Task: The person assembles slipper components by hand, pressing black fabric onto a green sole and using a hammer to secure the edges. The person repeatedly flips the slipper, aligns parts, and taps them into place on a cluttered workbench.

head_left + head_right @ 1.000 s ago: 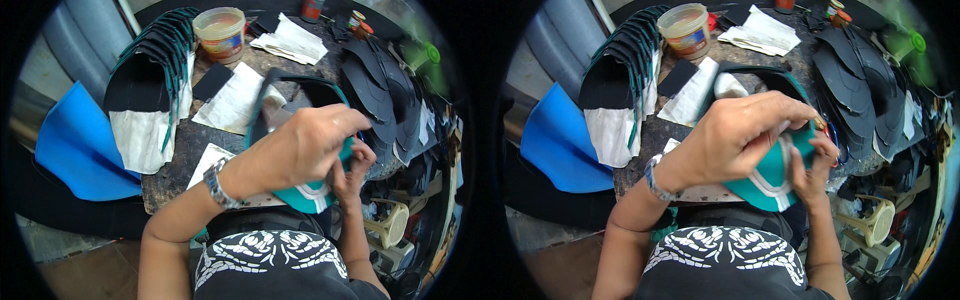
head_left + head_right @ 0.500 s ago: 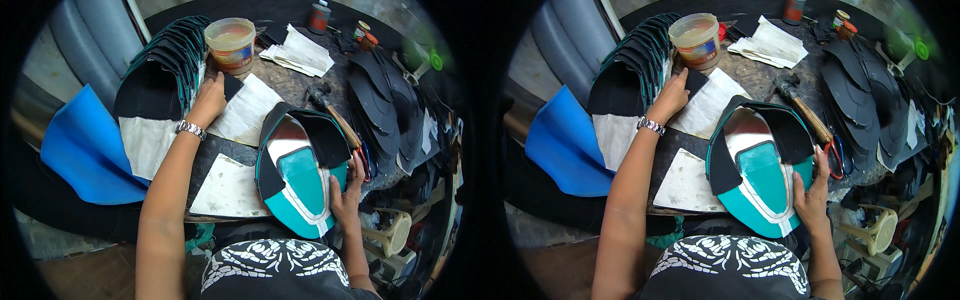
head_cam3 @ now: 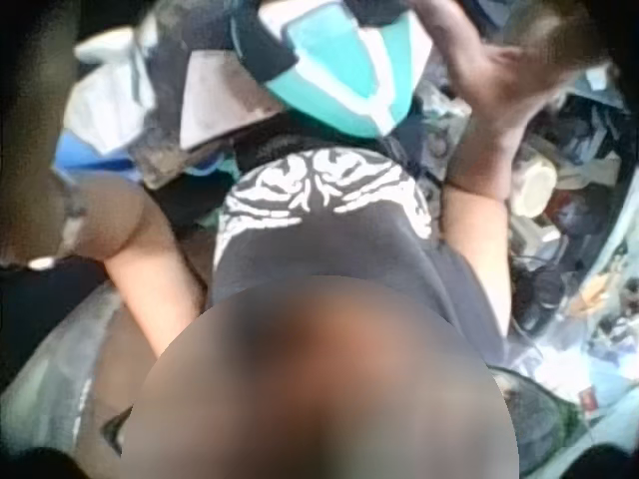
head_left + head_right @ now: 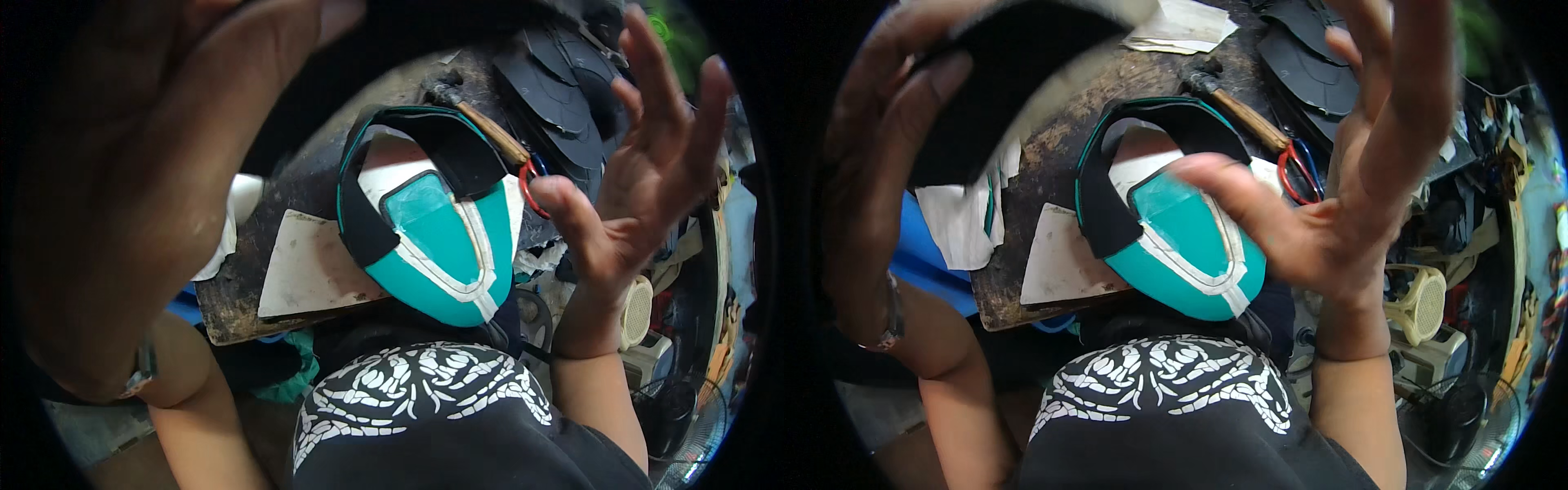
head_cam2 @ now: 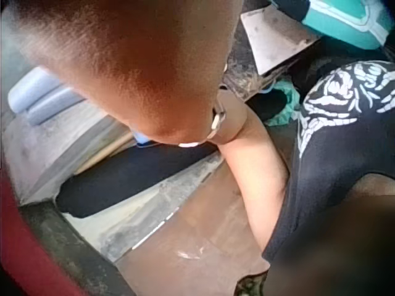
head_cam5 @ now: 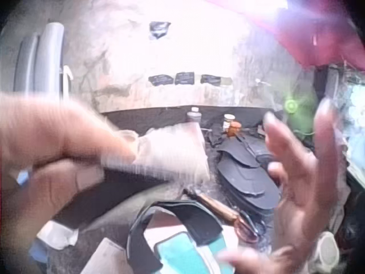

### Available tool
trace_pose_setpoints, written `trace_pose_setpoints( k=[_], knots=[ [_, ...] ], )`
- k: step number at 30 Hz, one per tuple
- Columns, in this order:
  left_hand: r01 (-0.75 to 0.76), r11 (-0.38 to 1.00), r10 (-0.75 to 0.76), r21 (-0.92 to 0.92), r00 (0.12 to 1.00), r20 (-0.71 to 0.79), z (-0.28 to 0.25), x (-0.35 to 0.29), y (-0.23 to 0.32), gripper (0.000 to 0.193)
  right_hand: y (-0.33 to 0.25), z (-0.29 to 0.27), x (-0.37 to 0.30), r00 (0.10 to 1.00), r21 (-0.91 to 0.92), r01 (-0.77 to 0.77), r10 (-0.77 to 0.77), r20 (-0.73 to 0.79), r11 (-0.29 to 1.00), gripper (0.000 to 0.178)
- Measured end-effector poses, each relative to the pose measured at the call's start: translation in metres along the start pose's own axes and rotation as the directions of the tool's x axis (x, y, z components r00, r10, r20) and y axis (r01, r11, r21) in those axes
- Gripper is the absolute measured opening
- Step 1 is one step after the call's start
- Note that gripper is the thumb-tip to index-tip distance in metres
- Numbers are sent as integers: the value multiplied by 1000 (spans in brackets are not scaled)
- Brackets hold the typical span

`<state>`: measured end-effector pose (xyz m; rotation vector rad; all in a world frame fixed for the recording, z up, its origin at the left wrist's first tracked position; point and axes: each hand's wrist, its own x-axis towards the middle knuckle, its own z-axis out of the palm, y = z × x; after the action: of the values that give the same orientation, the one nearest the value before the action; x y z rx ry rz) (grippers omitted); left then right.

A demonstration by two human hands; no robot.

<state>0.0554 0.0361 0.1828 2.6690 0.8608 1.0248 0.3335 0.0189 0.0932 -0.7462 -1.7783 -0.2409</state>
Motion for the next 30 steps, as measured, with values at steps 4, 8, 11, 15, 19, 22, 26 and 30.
trace_pose_setpoints(
  k=[4,8,11,15,19,22,26,30],
  knots=[
    [59,949,-12,-308,988,153,4,14,-10,26,-31,-7,23,982,122,-180,171,78,976,102],
    [222,472,-121,-854,975,186,49,-9,-29,28,-42,-8,20,844,341,-535,473,253,773,89],
    [293,195,-188,-936,948,258,73,-21,-34,28,-29,-15,18,739,490,-672,458,494,555,76],
    [605,96,-355,-790,762,541,82,-41,-29,60,-20,-20,-3,541,197,-813,584,605,549,65],
    [738,-64,-343,-672,616,709,101,-81,-19,81,-17,-9,-40,462,-1,-802,622,632,597,50],
    [771,240,-391,-589,632,669,115,-107,-18,77,-19,0,-66,462,-91,-748,614,640,658,44],
    [559,714,-427,-421,824,371,130,-121,3,20,-29,2,-77,469,-256,-586,579,667,769,50],
    [474,847,-403,-240,868,289,128,-125,21,29,-49,14,-73,581,-358,-378,520,626,854,59]
  ],
)
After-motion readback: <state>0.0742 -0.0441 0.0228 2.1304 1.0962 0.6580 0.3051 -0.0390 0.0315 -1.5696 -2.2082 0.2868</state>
